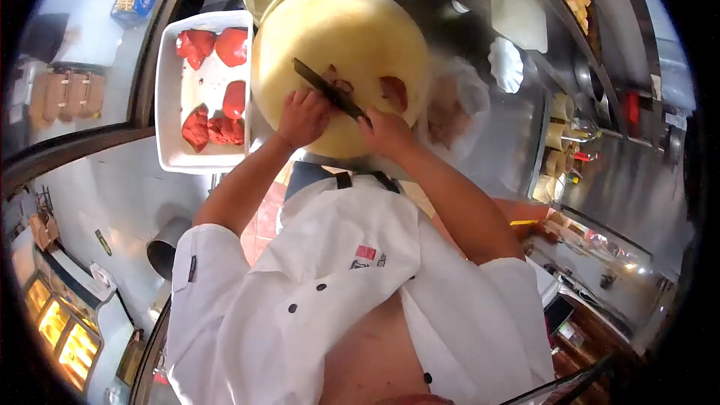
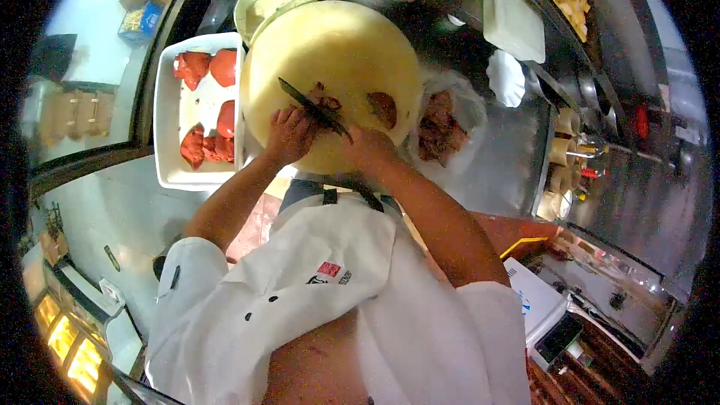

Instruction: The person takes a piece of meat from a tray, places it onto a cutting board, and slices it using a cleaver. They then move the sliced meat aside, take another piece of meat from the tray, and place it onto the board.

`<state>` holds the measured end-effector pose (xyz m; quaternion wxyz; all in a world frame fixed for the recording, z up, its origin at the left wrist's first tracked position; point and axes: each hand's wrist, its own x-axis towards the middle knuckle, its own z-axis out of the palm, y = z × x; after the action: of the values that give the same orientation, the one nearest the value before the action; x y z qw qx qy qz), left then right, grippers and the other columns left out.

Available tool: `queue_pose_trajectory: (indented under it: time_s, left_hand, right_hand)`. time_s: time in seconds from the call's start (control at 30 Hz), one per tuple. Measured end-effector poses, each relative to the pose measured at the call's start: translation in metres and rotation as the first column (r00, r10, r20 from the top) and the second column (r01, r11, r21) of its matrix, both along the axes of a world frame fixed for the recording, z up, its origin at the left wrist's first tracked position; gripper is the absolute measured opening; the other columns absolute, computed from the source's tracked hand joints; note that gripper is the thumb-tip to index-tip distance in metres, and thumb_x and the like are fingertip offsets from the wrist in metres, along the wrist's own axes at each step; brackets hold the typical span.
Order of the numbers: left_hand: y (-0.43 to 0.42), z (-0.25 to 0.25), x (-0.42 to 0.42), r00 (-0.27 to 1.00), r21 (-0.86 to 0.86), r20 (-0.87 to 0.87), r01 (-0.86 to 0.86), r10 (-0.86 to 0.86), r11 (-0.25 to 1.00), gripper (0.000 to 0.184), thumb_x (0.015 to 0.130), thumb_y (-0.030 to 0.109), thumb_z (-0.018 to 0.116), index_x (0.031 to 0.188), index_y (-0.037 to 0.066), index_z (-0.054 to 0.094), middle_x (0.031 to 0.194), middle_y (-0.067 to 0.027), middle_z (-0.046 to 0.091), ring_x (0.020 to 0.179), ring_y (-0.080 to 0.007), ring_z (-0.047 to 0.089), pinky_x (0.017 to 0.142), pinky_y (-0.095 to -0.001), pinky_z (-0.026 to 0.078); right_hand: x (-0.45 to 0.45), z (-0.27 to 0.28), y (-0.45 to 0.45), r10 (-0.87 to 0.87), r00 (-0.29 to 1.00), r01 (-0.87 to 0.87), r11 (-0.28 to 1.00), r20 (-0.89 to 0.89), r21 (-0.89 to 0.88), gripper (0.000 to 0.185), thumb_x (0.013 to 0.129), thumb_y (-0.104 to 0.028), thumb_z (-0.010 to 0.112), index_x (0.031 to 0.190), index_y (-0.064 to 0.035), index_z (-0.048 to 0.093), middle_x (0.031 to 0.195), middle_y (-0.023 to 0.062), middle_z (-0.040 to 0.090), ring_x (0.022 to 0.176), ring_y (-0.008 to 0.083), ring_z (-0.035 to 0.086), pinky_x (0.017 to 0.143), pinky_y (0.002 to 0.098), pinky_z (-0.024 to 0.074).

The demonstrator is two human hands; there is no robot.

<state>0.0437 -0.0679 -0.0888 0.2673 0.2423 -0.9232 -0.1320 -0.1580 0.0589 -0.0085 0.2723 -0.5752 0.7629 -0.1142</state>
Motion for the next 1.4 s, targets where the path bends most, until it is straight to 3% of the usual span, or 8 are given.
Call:
queue_pose_trajectory:
  time_s: [0.1,0.27,0.6,0.7,0.77,1.07,1.17,1.4]
  left_hand:
    - [0.005,0.009,0.007,0.996,-0.112,-0.078,-0.047,0.038,0.993,0.02,0.081,0.017,0.069,0.101,0.016,0.069,0.118,-0.0035,0.063,0.114,-0.0281,0.057,0.092,-0.0441,0.043]
    - [0.0,0.002,0.011,0.997,-0.011,-0.077,-0.023,0.022,1.0,0.024,0.081,0.013,0.069,0.105,0.015,0.07,0.117,-0.0046,0.064,0.114,-0.0306,0.058,0.091,-0.0428,0.045]
    - [-0.003,-0.01,0.005,0.99,-0.019,-0.143,0.012,-0.015,1.0,0.022,0.081,0.014,0.072,0.103,0.013,0.07,0.116,-0.007,0.065,0.114,-0.0315,0.057,0.091,-0.0433,0.045]
    - [-0.002,-0.015,0.006,0.993,-0.018,-0.116,0.001,-0.003,1.0,0.022,0.081,0.014,0.072,0.102,0.013,0.07,0.115,-0.0071,0.065,0.114,-0.0311,0.057,0.09,-0.043,0.045]
    - [-0.004,-0.015,0.007,0.993,-0.006,-0.121,0.009,-0.009,1.0,0.021,0.081,0.014,0.072,0.102,0.013,0.069,0.115,-0.0074,0.065,0.113,-0.0312,0.057,0.089,-0.043,0.044]
    - [-0.004,-0.015,0.003,0.993,-0.023,-0.111,0.022,-0.025,0.999,0.021,0.082,0.013,0.072,0.102,0.011,0.068,0.112,-0.009,0.065,0.108,-0.0326,0.058,0.092,-0.0444,0.045]
    - [-0.001,-0.014,0.004,0.996,-0.027,-0.082,0.027,-0.029,0.999,0.021,0.082,0.012,0.073,0.102,0.011,0.068,0.112,-0.0095,0.065,0.11,-0.0336,0.058,0.093,-0.0454,0.046]
    - [-0.003,-0.022,0.007,0.991,-0.022,-0.117,0.061,-0.063,0.998,0.022,0.081,0.009,0.073,0.103,0.01,0.069,0.114,-0.0105,0.065,0.111,-0.0354,0.058,0.095,-0.0452,0.046]
  right_hand:
    - [0.006,0.035,0.001,-0.044,0.999,0.045,0.998,-0.024,0.033,0.026,0.099,-0.03,0.059,0.093,-0.0044,0.057,0.078,0.0247,0.067,0.073,0.0475,0.064,0.066,0.0573,0.0497]
    - [0.013,0.071,0.006,-0.006,0.998,0.015,0.989,-0.062,0.146,0.023,0.1,-0.027,0.056,0.095,-0.0044,0.056,0.078,0.0223,0.068,0.075,0.0471,0.065,0.068,0.0565,0.0506]
    - [0.022,0.08,0.006,0.04,0.988,-0.007,0.976,-0.147,0.218,0.021,0.101,-0.024,0.055,0.098,-0.0037,0.055,0.08,0.0241,0.069,0.076,0.0459,0.068,0.069,0.0558,0.0539]
    - [0.021,0.083,-0.002,0.096,0.994,-0.073,0.946,-0.058,0.317,0.025,0.097,-0.018,0.051,0.112,0.0014,0.056,0.092,0.0275,0.072,0.086,0.0471,0.071,0.079,0.058,0.0561]
    - [0.024,0.063,0.002,0.04,0.993,-0.018,0.981,-0.111,0.193,0.02,0.1,-0.024,0.056,0.097,-0.004,0.054,0.078,0.0242,0.069,0.076,0.0462,0.068,0.069,0.0575,0.0538]
    - [0.012,-0.017,0.021,-0.002,0.999,0.0,0.999,-0.043,-0.04,0.022,0.098,-0.025,0.058,0.095,-0.0037,0.055,0.078,0.023,0.068,0.073,0.0469,0.066,0.066,0.0572,0.0525]
    - [-0.009,-0.007,0.012,-0.001,0.997,0.001,1.0,0.074,-0.003,0.022,0.097,-0.027,0.06,0.095,-0.0052,0.056,0.079,0.0224,0.068,0.073,0.0458,0.066,0.066,0.0567,0.0519]
    - [0.007,0.073,0.008,0.058,0.998,-0.054,0.992,-0.039,0.111,0.021,0.101,-0.027,0.054,0.097,-0.0066,0.057,0.083,0.0219,0.07,0.078,0.0444,0.067,0.069,0.056,0.0525]
